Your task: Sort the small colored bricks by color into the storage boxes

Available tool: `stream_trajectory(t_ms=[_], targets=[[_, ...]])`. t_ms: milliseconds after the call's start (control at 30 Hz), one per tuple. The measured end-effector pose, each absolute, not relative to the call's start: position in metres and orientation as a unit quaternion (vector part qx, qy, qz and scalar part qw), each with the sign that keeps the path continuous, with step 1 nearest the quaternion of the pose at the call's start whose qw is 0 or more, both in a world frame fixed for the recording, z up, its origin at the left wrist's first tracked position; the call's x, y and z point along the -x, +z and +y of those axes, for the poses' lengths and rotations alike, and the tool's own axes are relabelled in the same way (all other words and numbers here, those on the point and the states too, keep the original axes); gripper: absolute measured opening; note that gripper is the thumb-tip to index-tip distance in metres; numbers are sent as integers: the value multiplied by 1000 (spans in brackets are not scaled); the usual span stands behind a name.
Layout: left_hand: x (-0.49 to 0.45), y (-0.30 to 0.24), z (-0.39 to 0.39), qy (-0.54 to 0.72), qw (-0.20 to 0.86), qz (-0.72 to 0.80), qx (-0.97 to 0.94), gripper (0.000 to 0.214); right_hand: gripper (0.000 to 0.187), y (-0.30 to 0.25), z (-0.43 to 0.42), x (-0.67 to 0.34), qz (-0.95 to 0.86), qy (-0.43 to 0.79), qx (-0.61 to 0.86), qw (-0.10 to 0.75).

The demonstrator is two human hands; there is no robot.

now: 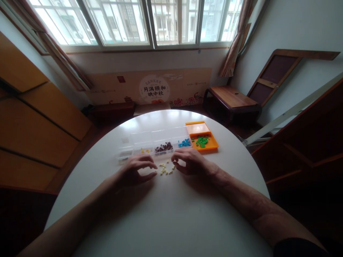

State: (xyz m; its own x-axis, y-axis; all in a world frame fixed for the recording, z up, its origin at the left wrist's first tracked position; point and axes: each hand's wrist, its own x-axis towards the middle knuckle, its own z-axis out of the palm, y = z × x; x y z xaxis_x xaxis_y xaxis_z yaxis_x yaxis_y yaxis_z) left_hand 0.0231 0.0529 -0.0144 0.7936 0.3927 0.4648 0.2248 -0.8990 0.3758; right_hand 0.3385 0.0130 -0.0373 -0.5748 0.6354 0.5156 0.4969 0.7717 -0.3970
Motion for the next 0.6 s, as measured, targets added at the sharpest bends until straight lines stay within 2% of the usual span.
stream_trajectory(t_ms=[267, 400, 600], targets=[[-20, -8, 57, 218, 195, 160, -943, 9, 10, -21, 7, -338, -897, 136, 309, 286], [-21, -9, 56, 221, 193, 167, -941, 16, 16, -17, 5, -336, -900, 143, 304, 278], [-21, -13, 56, 227, 174, 181, -941, 12, 15, -27, 11, -337, -903, 127, 303, 278]])
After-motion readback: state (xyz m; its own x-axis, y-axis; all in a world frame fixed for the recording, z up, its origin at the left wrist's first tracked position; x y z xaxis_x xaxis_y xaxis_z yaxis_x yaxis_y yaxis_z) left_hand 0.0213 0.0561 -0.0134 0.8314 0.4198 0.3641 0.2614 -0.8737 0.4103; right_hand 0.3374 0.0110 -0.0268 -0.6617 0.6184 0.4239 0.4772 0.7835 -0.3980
